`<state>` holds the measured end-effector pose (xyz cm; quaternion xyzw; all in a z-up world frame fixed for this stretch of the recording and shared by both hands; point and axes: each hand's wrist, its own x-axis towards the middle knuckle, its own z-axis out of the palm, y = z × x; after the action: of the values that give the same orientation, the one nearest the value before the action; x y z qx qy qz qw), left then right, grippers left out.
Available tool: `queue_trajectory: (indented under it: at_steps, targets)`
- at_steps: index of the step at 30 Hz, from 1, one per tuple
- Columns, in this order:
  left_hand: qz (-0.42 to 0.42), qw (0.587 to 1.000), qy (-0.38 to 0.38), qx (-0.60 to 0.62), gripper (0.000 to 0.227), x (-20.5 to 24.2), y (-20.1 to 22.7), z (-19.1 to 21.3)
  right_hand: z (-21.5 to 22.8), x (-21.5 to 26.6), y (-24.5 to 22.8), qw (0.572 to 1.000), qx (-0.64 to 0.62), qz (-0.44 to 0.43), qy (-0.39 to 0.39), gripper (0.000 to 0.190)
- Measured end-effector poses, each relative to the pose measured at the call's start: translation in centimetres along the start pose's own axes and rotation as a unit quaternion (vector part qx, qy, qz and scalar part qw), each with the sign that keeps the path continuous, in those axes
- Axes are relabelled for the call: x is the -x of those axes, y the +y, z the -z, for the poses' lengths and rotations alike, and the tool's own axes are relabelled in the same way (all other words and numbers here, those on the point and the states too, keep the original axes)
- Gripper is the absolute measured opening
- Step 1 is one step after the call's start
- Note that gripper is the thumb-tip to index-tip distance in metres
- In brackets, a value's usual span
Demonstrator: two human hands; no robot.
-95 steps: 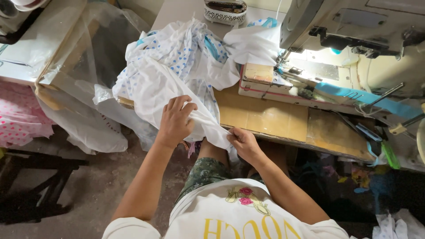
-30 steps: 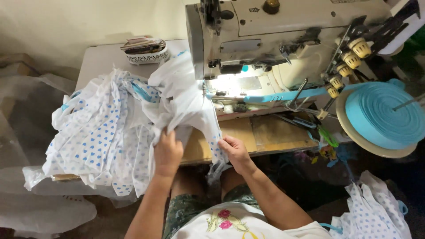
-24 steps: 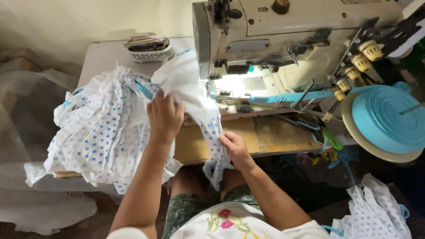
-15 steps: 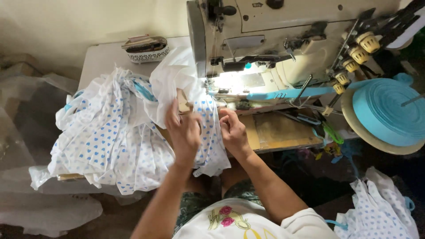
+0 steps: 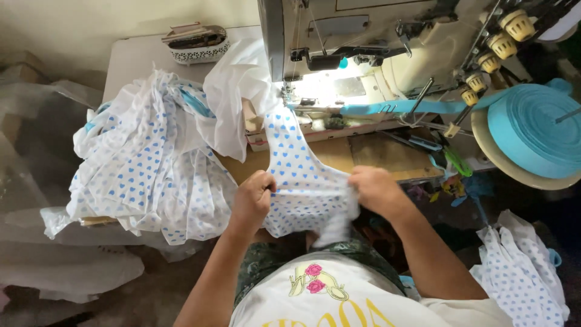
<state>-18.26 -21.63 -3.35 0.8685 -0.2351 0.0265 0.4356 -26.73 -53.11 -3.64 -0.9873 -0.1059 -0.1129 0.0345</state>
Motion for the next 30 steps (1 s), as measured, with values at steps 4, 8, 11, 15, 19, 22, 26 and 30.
queue_trajectory:
  at_steps: [4,8,11,15,19,22,26,30]
  targets:
    - [-0.042,0.998,0.035,-0.016,0.027,0.7,-0.8,-0.2,-3.2,-3.5,5.6,0.969,0.174,-0.148,0.097,0.012]
    - [-0.093,0.979,0.067,-0.169,0.033,2.0,-3.2,-4.2,-4.1,-10.8,-1.1,0.937,-0.225,-0.095,0.251,0.007]
    - [-0.069,0.979,0.062,-0.181,0.028,2.7,-3.8,-4.3,-5.1,-13.0,-6.1,0.837,-0.503,-0.119,0.179,0.015]
    - [-0.068,0.977,0.101,-0.177,0.028,1.9,-3.0,-1.5,-7.3,-11.5,-7.0,0.766,-0.591,-0.190,0.170,0.018]
    - [-0.096,0.961,0.157,-0.206,0.024,-1.5,-2.0,1.0,-6.6,-10.4,-7.8,0.745,-0.613,-0.208,0.160,0.019]
    - [-0.133,0.939,0.207,-0.240,0.018,-5.4,0.0,3.0,-5.8,-10.5,-8.5,0.737,-0.618,-0.209,0.178,0.020]
    - [-0.134,0.906,0.272,-0.296,0.007,-12.6,-1.0,2.6,-6.0,-11.5,-8.2,0.738,-0.615,-0.192,0.200,0.021]
    - [-0.154,0.881,0.298,-0.333,0.008,-20.7,-3.0,1.1,-5.9,-13.4,-8.1,0.728,-0.619,-0.183,0.233,0.020]
